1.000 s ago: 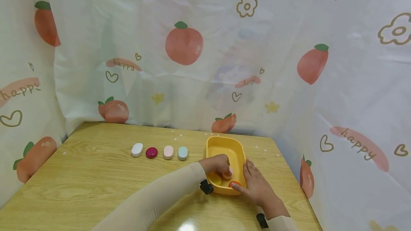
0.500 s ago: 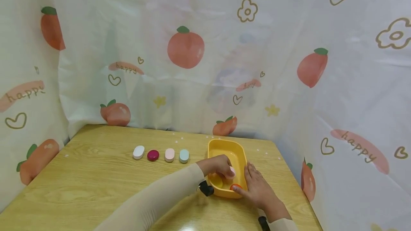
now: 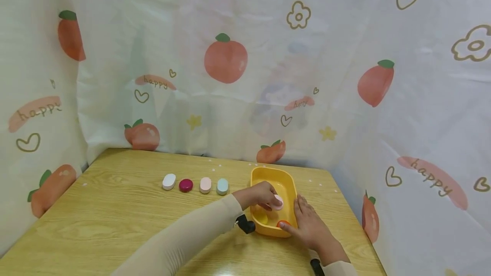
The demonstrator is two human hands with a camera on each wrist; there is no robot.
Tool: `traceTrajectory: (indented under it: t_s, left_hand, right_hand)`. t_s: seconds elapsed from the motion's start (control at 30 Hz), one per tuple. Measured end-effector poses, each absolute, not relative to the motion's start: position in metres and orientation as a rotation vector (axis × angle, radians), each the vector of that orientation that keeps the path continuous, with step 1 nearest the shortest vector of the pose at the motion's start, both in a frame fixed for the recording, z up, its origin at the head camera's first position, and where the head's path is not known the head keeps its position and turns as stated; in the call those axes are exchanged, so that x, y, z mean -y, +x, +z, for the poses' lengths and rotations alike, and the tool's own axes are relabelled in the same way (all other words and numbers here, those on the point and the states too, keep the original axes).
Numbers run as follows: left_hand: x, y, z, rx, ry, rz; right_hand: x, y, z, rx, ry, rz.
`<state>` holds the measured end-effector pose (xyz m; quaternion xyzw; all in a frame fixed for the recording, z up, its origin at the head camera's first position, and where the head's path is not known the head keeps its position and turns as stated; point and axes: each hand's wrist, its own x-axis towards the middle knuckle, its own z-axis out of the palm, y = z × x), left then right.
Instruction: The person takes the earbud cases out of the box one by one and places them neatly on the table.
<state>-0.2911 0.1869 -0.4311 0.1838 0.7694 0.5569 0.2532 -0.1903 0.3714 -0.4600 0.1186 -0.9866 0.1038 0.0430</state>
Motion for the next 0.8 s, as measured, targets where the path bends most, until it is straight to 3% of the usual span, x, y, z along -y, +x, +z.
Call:
traceTrajectory:
  t_s: [0.8]
  left_hand:
    - [-0.174,-0.3,-0.429,-1.976,0.345,1.618]
  right_hand:
    - [-0.372,-0.191,-0.459,3.018,0.348,0.358]
